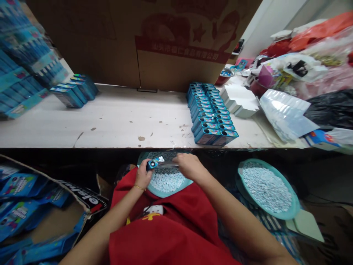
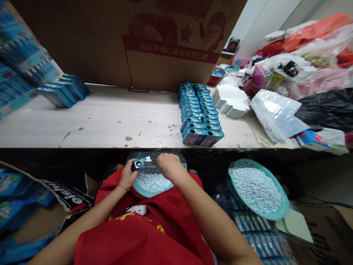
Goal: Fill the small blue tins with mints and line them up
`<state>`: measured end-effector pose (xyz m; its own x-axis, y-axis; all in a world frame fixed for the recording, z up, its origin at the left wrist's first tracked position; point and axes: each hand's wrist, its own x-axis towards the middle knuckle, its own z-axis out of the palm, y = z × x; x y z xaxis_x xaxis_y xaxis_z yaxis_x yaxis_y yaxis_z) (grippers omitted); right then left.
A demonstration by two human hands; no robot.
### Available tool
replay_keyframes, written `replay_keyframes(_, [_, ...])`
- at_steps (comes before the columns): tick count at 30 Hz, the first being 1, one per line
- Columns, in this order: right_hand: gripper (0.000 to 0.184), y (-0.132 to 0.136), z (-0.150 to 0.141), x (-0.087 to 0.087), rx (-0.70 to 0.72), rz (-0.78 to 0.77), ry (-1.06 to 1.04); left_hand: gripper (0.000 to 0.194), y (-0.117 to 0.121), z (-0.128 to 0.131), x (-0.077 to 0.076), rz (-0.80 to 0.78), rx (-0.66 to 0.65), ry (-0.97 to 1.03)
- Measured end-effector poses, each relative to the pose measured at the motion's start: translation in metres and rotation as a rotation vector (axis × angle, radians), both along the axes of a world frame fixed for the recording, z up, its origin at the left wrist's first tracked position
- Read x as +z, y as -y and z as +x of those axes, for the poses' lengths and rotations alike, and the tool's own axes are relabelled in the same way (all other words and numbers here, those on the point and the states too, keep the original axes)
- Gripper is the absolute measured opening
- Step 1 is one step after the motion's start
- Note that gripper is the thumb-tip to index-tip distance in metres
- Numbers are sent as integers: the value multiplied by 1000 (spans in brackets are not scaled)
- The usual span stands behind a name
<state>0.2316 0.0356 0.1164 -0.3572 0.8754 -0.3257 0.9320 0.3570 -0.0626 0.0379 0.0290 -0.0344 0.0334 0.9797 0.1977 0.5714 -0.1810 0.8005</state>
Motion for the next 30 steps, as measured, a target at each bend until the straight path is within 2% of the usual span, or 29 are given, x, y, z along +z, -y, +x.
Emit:
replay_keyframes(2, [33, 0, 26, -28, -60, -53, -28, 35, 0, -4, 2, -9, 26, 0])
replay_keyframes(4, [36, -1, 39, -67, -175, -123, -14, 34, 0, -7, 3, -17, 47, 3])
replay_keyframes(6, [38, 0, 34, -108, -252, -166, 8, 33, 0, -7, 4, -22, 59, 10])
replay_keyframes(8, [36, 3, 17, -141, -257, -203, 2, 34, 0, -7, 6, -24, 65, 16])
replay_keyframes(11, [32, 10, -7, -171, -207, -261, -63, 35, 0, -8, 9, -25, 77, 24])
replay_keyframes(14, [31, 12, -7, -182, -154, -320, -164, 34, 0, -9, 11, -31, 102, 36])
replay_keyframes(18, [36, 9, 15, -186, -121, -375, -318, 36, -2, -11, 8, -41, 111, 53])
replay_keyframes(21, [37, 8, 30, -175, -123, -373, -412, 38, -4, -11, 6, -47, 113, 63])
replay_keyframes(23, [38, 8, 38, -158, -143, -358, -503, 37, -4, -10, 6, -39, 109, 56])
replay_keyframes(26, [41, 6, 46, -121, -156, -325, -644, 35, -4, -6, 7, -37, 89, 48])
replay_keyframes(28, [41, 2, 46, -93, -132, -292, -645, 35, -3, -3, 8, -47, 66, 40])
replay_keyframes(30, [39, -2, 40, -66, -97, -238, -560, 36, -2, 1, 7, -50, 39, 18])
